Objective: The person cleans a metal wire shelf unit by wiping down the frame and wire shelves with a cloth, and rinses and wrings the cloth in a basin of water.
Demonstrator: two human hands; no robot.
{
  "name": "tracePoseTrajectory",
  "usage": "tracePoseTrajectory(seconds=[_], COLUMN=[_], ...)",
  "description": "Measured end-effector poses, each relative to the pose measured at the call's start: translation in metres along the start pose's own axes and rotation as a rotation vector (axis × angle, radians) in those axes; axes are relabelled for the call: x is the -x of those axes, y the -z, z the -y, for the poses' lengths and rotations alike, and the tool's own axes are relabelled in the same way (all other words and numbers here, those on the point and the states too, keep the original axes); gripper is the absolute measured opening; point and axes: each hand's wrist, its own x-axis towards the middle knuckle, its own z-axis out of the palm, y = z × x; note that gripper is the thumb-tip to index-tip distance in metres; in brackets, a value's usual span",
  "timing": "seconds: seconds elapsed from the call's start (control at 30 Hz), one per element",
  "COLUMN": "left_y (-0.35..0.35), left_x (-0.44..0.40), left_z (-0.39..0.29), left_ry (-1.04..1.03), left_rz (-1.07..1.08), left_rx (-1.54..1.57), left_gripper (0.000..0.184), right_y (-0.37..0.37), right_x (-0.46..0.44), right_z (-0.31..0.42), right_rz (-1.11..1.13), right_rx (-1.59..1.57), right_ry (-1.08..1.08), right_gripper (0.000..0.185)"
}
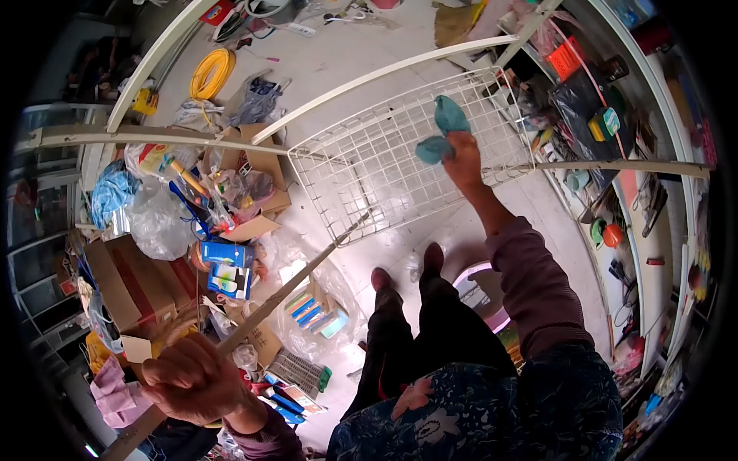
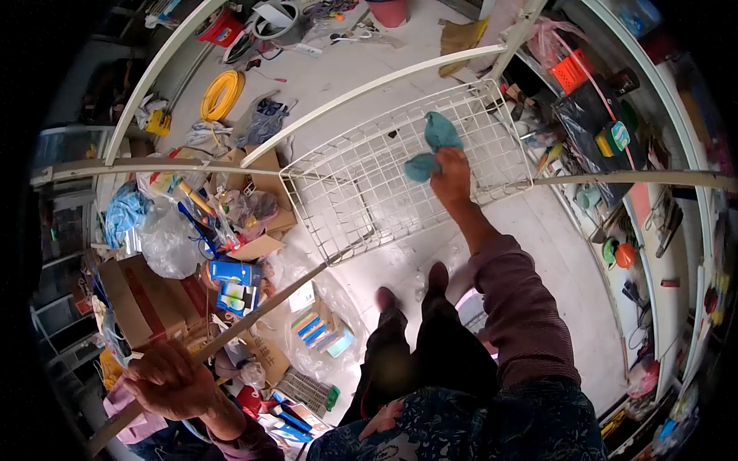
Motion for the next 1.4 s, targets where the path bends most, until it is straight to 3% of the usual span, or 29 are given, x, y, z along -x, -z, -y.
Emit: tracePoseTrajectory(seconds=[0.03, 0.07, 0.13, 0.17, 0.23, 0.3, 0.37, 0.43, 0.5, 0.57, 0.6, 0.63, 0.67, 0.7, 0.73, 0.77, 0.9, 0.97, 1.07, 1.13, 1.17, 1.23, 1.33, 1.4], left_y=[0.001, 0.000, 0.001, 0.001, -0.001, -0.004, -0.004, 0.000, 0.002, 0.002, 0.002, 0.003, 0.004, 0.003, 0.001, 0.000, -0.002, -0.002, -0.002, -0.005, -0.007, -0.006, -0.002, -0.003], left_x=[0.001, 0.001, 0.000, -0.001, -0.001, -0.001, 0.000, 0.000, 0.000, 0.000, 0.000, -0.001, 0.000, 0.001, 0.001, 0.000, 0.000, 0.000, 0.001, 0.001, 0.002, 0.002, -0.002, -0.001], left_z=[0.000, 0.000, 0.000, 0.001, 0.002, 0.003, 0.002, 0.002, 0.003, 0.003, 0.003, 0.002, 0.001, 0.001, 0.002, 0.003, 0.004, 0.004, 0.004, 0.003, 0.003, 0.002, 0.004, 0.003], left_ry=[0.017, 0.020, 0.024, 0.029, 0.020, 0.010, 0.018, 0.018, 0.014, 0.026, 0.026, 0.037, 0.054, 0.060, 0.031, 0.000, -0.010, -0.014, -0.008, -0.013, -0.013, 0.020, 0.010, 0.007], left_rz=[-0.003, 0.012, 0.005, 0.001, -0.013, -0.025, -0.073, -0.037, 0.004, 0.008, 0.007, 0.017, 0.023, 0.015, 0.018, 0.026, 0.001, -0.002, 0.007, -0.017, -0.043, -0.049, 0.054, 0.031], left_rx=[0.010, 0.021, 0.020, 0.027, 0.021, 0.019, 0.020, 0.036, 0.058, 0.039, 0.041, 0.028, 0.010, 0.005, -0.006, -0.016, -0.012, -0.023, -0.014, -0.018, -0.020, -0.024, 0.047, 0.022], left_gripper=[0.039, 0.037, 0.037, 0.037, 0.037, 0.037, 0.036, 0.036, 0.036, 0.036, 0.036, 0.036, 0.036, 0.036, 0.036, 0.035, 0.035, 0.035, 0.035, 0.036, 0.036, 0.036, 0.035, 0.035], right_y=[-0.002, -0.005, -0.018, -0.034, -0.075, -0.096, -0.107, -0.111, -0.113, -0.102, -0.088, -0.082, -0.076, -0.055, -0.045, -0.034, -0.048, -0.066, -0.098, -0.085, -0.078, -0.106, -0.104, -0.130], right_x=[-0.007, -0.016, -0.032, -0.037, -0.041, -0.027, -0.002, 0.024, 0.056, 0.067, 0.055, 0.047, 0.038, 0.019, 0.004, -0.014, -0.052, -0.044, 0.003, 0.022, 0.026, 0.028, -0.004, 0.007], right_z=[0.003, 0.007, 0.027, 0.036, 0.055, 0.096, 0.127, 0.135, 0.135, 0.124, 0.118, 0.106, 0.089, 0.080, 0.061, 0.048, 0.009, 0.051, 0.102, 0.132, 0.137, 0.139, 0.182, 0.187], right_rz=[-0.035, -0.034, -0.282, -0.283, -0.206, -0.117, 0.008, 0.302, 0.413, 0.433, 0.537, 0.528, 0.262, 0.075, 0.012, -0.131, -0.117, -0.068, -0.125, 0.145, 0.304, 0.234, 0.336, 0.345], right_rx=[-0.087, -0.090, -0.267, -0.272, -0.147, 0.130, 0.054, -0.164, -0.399, -0.541, -0.434, -0.406, -0.531, -0.413, -0.310, -0.203, 0.192, 0.185, 0.165, 0.062, -0.072, -0.479, -0.618, -0.508], right_ry=[-0.135, -0.131, -0.161, -0.162, -0.360, -0.194, -0.006, 0.259, 0.487, 0.619, 0.632, 0.493, 0.398, 0.412, 0.245, 0.240, -0.236, -0.235, 0.058, 0.171, 0.228, 0.328, 0.239, 0.268], right_gripper=[0.030, 0.030, 0.033, 0.033, 0.033, 0.032, 0.032, 0.036, 0.035, 0.032, 0.028, 0.026, 0.024, 0.027, 0.032, 0.037, 0.040, 0.030, 0.033, 0.036, 0.039, 0.039, 0.037, 0.038])
